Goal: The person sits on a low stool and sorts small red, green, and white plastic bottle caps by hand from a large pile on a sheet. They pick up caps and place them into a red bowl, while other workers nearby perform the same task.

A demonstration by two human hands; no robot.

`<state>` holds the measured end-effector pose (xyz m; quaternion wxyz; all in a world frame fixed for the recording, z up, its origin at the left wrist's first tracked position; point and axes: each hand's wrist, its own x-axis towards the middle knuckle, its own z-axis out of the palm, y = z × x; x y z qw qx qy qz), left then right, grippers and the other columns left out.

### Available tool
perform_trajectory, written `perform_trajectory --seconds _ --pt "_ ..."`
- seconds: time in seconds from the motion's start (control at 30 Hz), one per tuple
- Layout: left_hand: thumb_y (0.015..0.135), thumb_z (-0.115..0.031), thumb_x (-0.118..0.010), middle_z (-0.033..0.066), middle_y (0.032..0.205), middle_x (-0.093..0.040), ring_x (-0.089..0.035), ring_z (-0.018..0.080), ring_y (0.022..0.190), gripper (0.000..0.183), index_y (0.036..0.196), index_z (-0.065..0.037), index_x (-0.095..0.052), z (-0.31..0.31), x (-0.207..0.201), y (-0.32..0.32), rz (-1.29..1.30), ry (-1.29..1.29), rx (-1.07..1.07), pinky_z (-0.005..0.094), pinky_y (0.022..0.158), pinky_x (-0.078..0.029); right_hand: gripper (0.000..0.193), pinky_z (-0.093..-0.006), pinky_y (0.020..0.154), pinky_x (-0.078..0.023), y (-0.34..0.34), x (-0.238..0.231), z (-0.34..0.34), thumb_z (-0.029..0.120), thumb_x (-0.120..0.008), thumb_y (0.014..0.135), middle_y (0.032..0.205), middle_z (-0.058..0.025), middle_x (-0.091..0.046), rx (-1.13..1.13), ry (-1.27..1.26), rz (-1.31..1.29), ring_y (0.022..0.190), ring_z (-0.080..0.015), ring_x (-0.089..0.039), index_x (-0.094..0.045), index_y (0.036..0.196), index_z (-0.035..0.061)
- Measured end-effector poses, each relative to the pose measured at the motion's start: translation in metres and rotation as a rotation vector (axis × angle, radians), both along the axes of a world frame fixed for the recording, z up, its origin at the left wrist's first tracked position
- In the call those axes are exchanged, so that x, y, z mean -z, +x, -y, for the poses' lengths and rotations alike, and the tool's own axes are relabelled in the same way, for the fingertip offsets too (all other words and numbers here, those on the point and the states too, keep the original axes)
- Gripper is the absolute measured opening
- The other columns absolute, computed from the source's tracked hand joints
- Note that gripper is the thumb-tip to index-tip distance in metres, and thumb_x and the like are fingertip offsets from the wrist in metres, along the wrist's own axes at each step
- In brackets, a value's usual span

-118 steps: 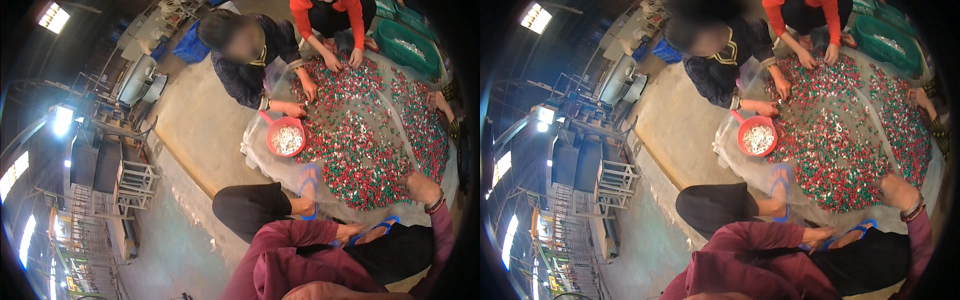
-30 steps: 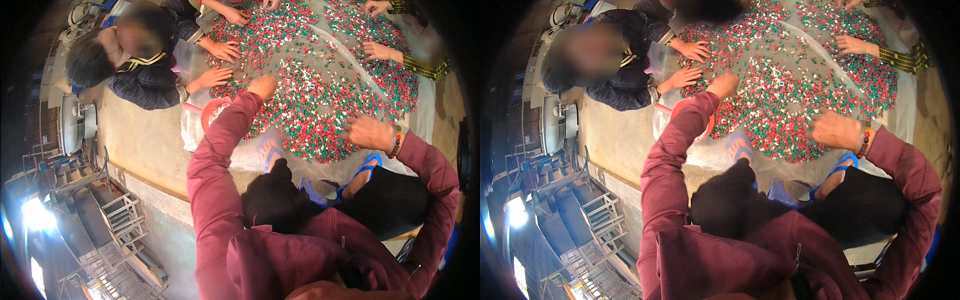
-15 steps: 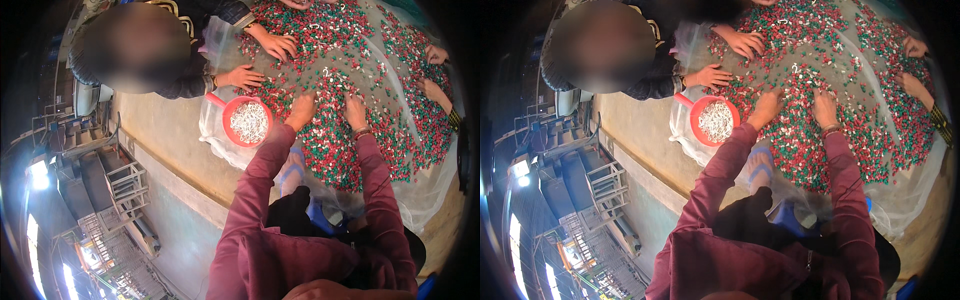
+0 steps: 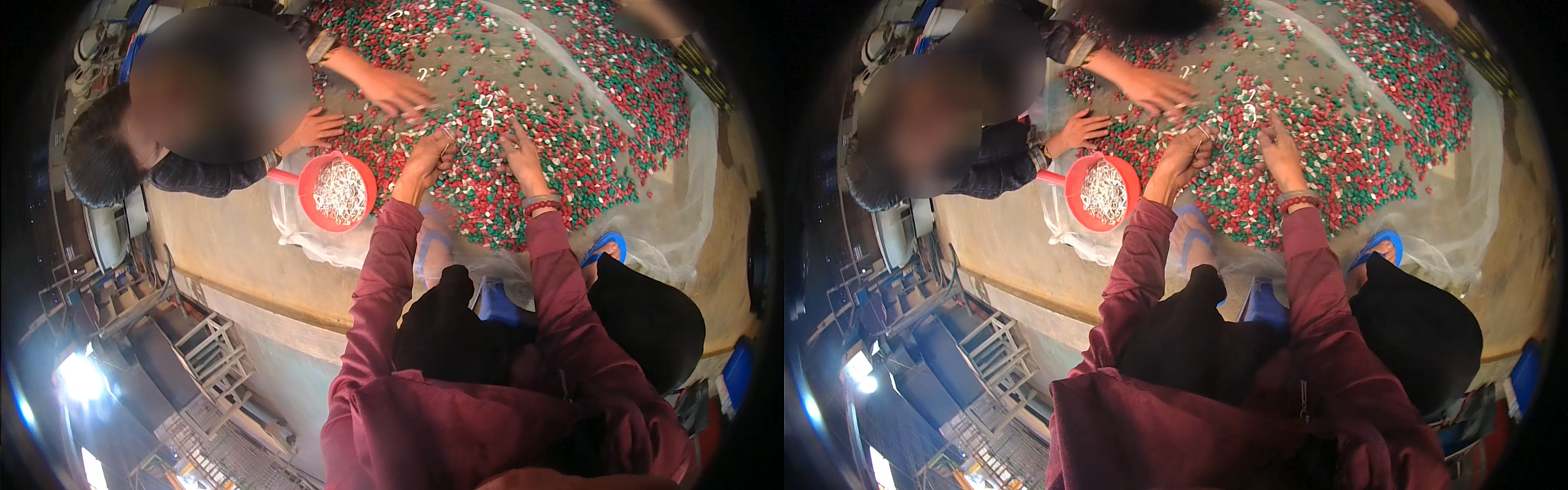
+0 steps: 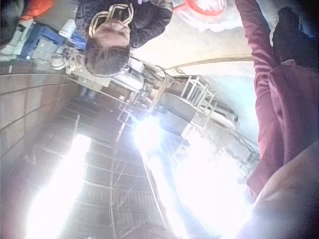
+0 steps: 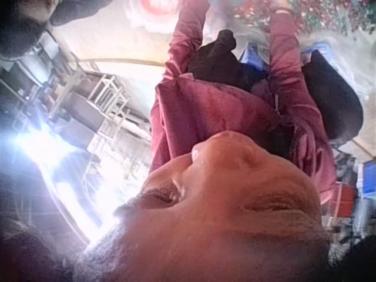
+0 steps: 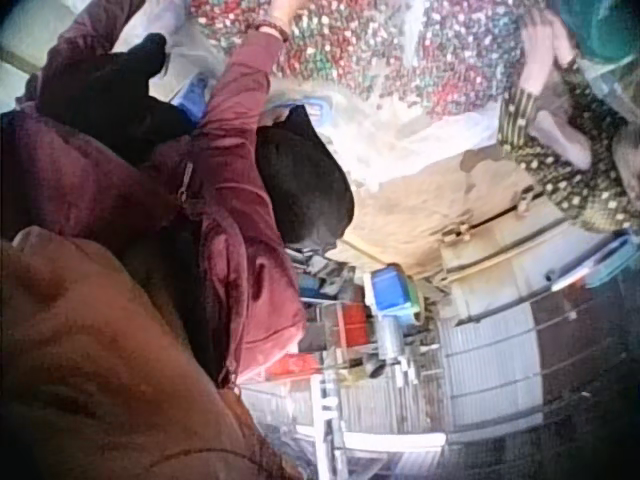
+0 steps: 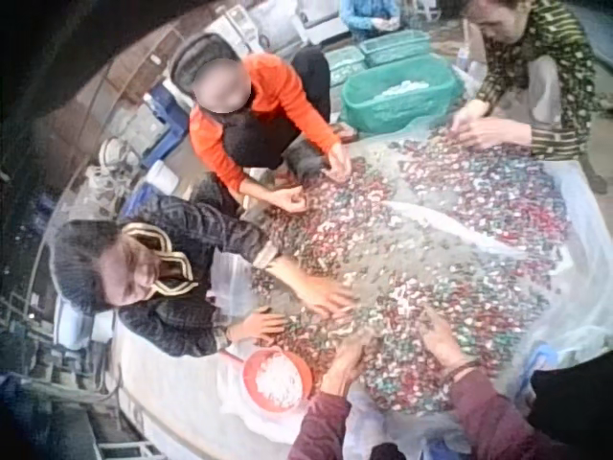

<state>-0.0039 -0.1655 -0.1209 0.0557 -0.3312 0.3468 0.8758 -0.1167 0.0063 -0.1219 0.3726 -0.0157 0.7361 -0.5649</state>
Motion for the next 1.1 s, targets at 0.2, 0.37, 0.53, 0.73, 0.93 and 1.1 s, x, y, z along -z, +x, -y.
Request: perform_trajectory --seconds 0.2,0.37,0.53,0.73,0.93,1.1 --pt "0.096 -0.014 -0.049 -0.0043 0.078 -0.050 -0.042 0.0053 0.057 0.021 0.114 -0.004 -0.054 -0.016 -0.016 0.000 0.100 -0.087 0.058 0.0188 0.048 -0.037 0.031 -0.0325 0.077 -0.051 -0.021 0.011 -0.018 0.013 -0.049 0.089 0.102 -0.0151 -0.066 -0.191 -0.011 -0.122 0.087 -0.0208 -0.065 -0.060 0.116 0.0017" --pt "0.085 -0.014 -0.048 0.0076 0.085 -0.052 -0.050 0.0164 0.068 0.013 0.088 -0.001 -0.049 -0.017 -0.011 0.014 -0.397 0.470 -0.142 0.0326 0.056 -0.046 0.026 -0.0293 0.069 -0.050 -0.021 0.030 -0.017 0.012 -0.049 0.089 0.084 -0.0105 -0.067 -0.102 -0.150 -0.194 0.078 -0.0163 -0.064 -0.063 0.108 0.0002" --pt "0.074 -0.026 -0.044 0.0105 0.088 -0.053 -0.052 0.0205 0.079 0.023 0.074 -0.003 -0.046 -0.015 -0.017 0.020 -0.290 0.344 -0.183 0.0344 0.057 -0.047 0.033 -0.0494 0.083 -0.045 -0.034 0.054 0.022 0.021 -0.061 0.084 0.097 -0.0222 -0.060 -0.210 0.215 -0.720 0.095 -0.0437 -0.056 -0.060 0.112 0.0040" --pt "0.091 -0.039 -0.047 0.0057 0.085 -0.049 -0.050 0.0132 0.065 0.040 0.080 -0.002 -0.052 -0.009 -0.025 0.013 -0.421 0.217 -0.003 0.0219 0.048 -0.040 0.030 -0.0467 0.087 -0.046 -0.035 0.064 0.034 0.014 -0.072 0.073 0.113 -0.0212 -0.047 -0.552 0.423 -0.812 0.110 -0.0396 -0.045 -0.061 0.100 0.0051" --pt "0.086 -0.022 -0.063 -0.0025 0.073 -0.038 -0.040 0.0070 0.059 0.022 0.088 -0.008 -0.047 -0.017 -0.012 0.002 -0.422 0.274 -0.017 0.0173 0.041 -0.030 0.017 -0.0352 0.060 -0.052 -0.008 0.056 -0.013 0.004 -0.067 0.076 0.068 -0.0094 -0.060 0.072 -0.105 0.003 0.060 -0.0211 -0.061 -0.061 0.092 -0.0016" --pt "0.091 -0.010 -0.052 -0.0028 0.077 -0.044 -0.034 0.0033 0.050 0.018 0.108 -0.006 -0.050 -0.028 0.005 0.010 -0.403 0.486 -0.180 0.0167 0.039 -0.030 0.022 -0.0279 0.065 -0.049 0.014 0.051 -0.053 0.005 -0.058 0.081 0.080 -0.0082 -0.064 0.091 -0.176 -0.087 0.065 -0.0163 -0.060 -0.062 0.101 -0.0014"
